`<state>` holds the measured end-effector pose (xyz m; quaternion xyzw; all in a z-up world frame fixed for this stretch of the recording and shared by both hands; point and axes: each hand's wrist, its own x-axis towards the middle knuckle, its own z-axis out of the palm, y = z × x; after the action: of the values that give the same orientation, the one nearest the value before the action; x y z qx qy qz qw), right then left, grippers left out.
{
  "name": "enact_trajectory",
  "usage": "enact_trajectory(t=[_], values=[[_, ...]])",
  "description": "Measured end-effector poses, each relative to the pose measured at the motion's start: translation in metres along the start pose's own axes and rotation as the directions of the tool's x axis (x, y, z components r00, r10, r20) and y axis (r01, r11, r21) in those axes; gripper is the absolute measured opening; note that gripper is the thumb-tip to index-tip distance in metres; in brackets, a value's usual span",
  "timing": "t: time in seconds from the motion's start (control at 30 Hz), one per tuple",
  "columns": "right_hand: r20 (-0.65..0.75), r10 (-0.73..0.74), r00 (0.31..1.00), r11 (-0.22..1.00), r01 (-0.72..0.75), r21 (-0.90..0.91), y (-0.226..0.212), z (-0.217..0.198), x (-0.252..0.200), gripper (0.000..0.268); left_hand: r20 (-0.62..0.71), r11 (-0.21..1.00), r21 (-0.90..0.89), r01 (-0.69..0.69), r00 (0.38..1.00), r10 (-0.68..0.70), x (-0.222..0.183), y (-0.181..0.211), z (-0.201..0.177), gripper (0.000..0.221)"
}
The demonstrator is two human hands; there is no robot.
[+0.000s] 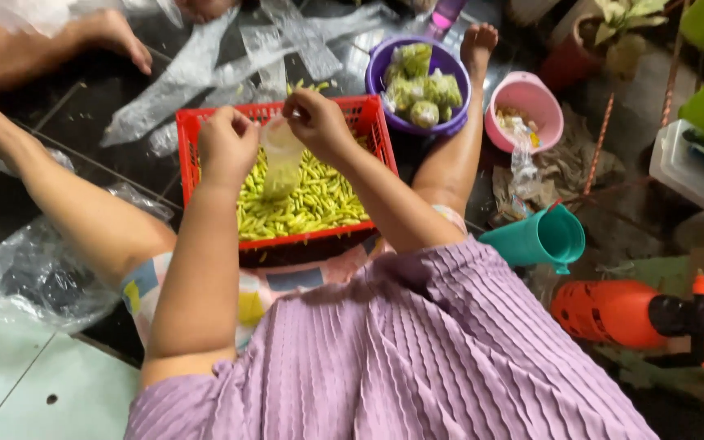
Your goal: Packing green chilies from a red plastic crate into small transparent plastic bags while sitting on the floor.
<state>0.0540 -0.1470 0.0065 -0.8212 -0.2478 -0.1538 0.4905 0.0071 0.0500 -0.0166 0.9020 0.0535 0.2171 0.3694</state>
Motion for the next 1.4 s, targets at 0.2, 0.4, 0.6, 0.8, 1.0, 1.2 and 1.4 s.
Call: enact_trajectory(t=[0.2, 0.4, 0.6, 0.8, 1.0, 1.2, 1.4], values=[[0.155, 0.061, 0.986, 0.982, -0.087, 0.168, -0.005, -0.001, 0.01, 0.018, 0.378, 0.845, -0.451, 0.287, 0.919, -0.111, 0.011, -0.02, 0.023, 0.05], [0.149, 0.064, 0.987, 0.995, -0.074, 0.064, -0.01, -0.009, 0.006, 0.029, 0.131, 0.983, -0.128, 0.134, 0.984, -0.117, 0.012, -0.011, 0.015, 0.027], [0.131, 0.111, 0.985, 0.981, -0.088, -0.17, 0.004, 0.016, -0.013, 0.022, -0.028, 0.886, -0.382, 0.262, 0.955, -0.295, 0.009, -0.005, 0.042, 0.007], [0.125, 0.248, 0.961, 0.957, -0.223, -0.185, 0.001, 0.018, -0.01, 0.022, 0.187, 0.563, -0.711, 0.42, 0.886, -0.425, 0.004, 0.017, 0.027, 0.026], [0.062, 0.246, 0.967, 0.969, -0.243, -0.047, 0.0, 0.023, -0.006, 0.018, 0.117, 0.909, -0.253, 0.33, 0.943, -0.31, 0.002, -0.022, 0.043, 0.045], [0.07, 0.267, 0.961, 0.964, -0.267, -0.001, -0.013, 0.026, -0.012, 0.018, 0.134, 0.768, -0.45, 0.456, 0.885, -0.447, -0.009, -0.004, 0.048, 0.006], [0.107, 0.288, 0.952, 0.956, -0.28, -0.082, -0.024, 0.023, -0.012, 0.017, 0.037, 0.648, -0.654, 0.39, 0.873, -0.487, -0.005, 0.007, 0.051, 0.01]])
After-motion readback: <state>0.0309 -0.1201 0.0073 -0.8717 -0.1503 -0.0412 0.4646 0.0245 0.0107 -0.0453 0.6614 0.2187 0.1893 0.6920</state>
